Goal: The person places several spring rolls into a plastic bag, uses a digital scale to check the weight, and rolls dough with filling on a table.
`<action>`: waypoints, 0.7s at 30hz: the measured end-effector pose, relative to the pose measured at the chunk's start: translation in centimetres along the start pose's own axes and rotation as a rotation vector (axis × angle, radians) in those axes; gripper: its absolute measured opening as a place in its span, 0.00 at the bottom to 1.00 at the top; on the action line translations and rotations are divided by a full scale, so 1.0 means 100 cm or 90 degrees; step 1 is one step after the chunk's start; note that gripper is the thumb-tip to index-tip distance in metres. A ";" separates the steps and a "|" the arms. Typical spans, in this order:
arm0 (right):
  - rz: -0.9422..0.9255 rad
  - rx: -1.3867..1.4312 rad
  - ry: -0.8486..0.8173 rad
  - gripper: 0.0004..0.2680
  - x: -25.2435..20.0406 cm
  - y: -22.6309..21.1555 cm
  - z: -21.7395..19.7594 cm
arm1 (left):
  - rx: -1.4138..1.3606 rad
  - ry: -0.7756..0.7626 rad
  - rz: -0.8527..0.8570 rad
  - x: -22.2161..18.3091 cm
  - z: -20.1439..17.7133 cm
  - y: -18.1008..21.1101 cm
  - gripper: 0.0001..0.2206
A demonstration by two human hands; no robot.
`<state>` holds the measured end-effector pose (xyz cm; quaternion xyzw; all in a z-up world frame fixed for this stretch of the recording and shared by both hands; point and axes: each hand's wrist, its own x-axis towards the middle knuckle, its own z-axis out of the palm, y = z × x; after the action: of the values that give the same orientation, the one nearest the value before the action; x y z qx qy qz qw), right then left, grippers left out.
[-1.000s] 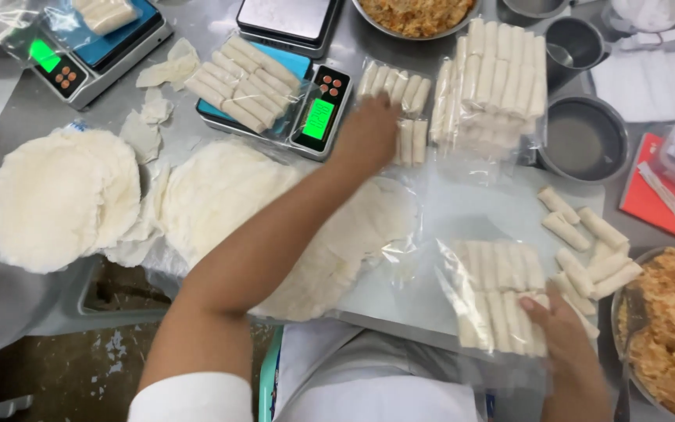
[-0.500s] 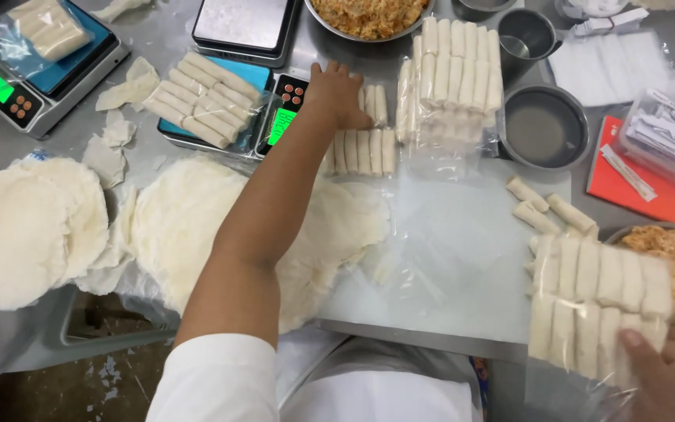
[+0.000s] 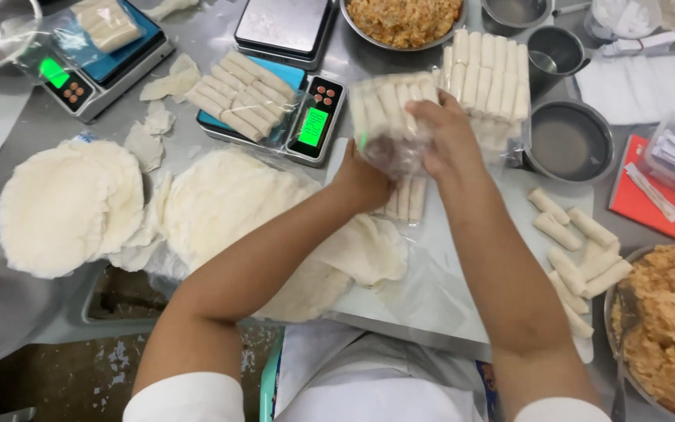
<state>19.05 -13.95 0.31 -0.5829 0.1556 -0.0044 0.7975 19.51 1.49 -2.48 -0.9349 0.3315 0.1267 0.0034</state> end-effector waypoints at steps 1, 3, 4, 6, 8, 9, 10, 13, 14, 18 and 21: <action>-0.012 0.031 0.033 0.31 0.028 0.020 0.003 | -0.012 0.008 0.013 -0.010 0.002 0.001 0.32; -0.023 0.061 0.061 0.31 0.062 0.047 0.002 | -0.024 0.015 0.021 -0.029 -0.002 0.006 0.30; 0.025 -0.054 0.060 0.33 0.068 0.054 -0.001 | -0.095 0.055 -0.018 -0.038 -0.008 0.008 0.29; 0.071 -0.170 0.058 0.34 0.060 0.046 0.005 | -0.164 0.097 -0.058 -0.042 -0.007 0.011 0.28; 0.067 -0.146 0.066 0.40 0.030 0.022 0.022 | -0.335 0.104 -0.178 -0.037 0.009 0.012 0.31; 0.071 -0.148 0.065 0.40 0.031 0.021 0.020 | -0.338 0.101 -0.180 -0.027 0.016 0.007 0.31; 0.079 -0.204 0.059 0.39 0.033 0.019 0.018 | -0.378 0.124 -0.210 -0.017 0.023 0.001 0.33; 0.086 -0.307 0.052 0.37 0.040 0.012 0.020 | -0.496 0.163 -0.263 0.014 0.049 -0.012 0.36; 0.093 -0.354 0.052 0.35 0.041 0.013 0.022 | -0.574 0.169 -0.288 0.022 0.062 -0.014 0.37; 0.087 -0.386 0.030 0.31 0.034 -0.011 0.027 | -0.671 0.132 -0.287 0.033 0.058 -0.019 0.30; 0.055 -0.456 0.050 0.29 0.037 -0.015 0.024 | -0.736 0.162 -0.301 0.025 0.049 -0.010 0.29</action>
<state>23.49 -12.89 1.45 -0.8175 0.2022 0.0616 0.5358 20.87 1.11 -7.89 -0.8414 -0.0076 0.1686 -0.5134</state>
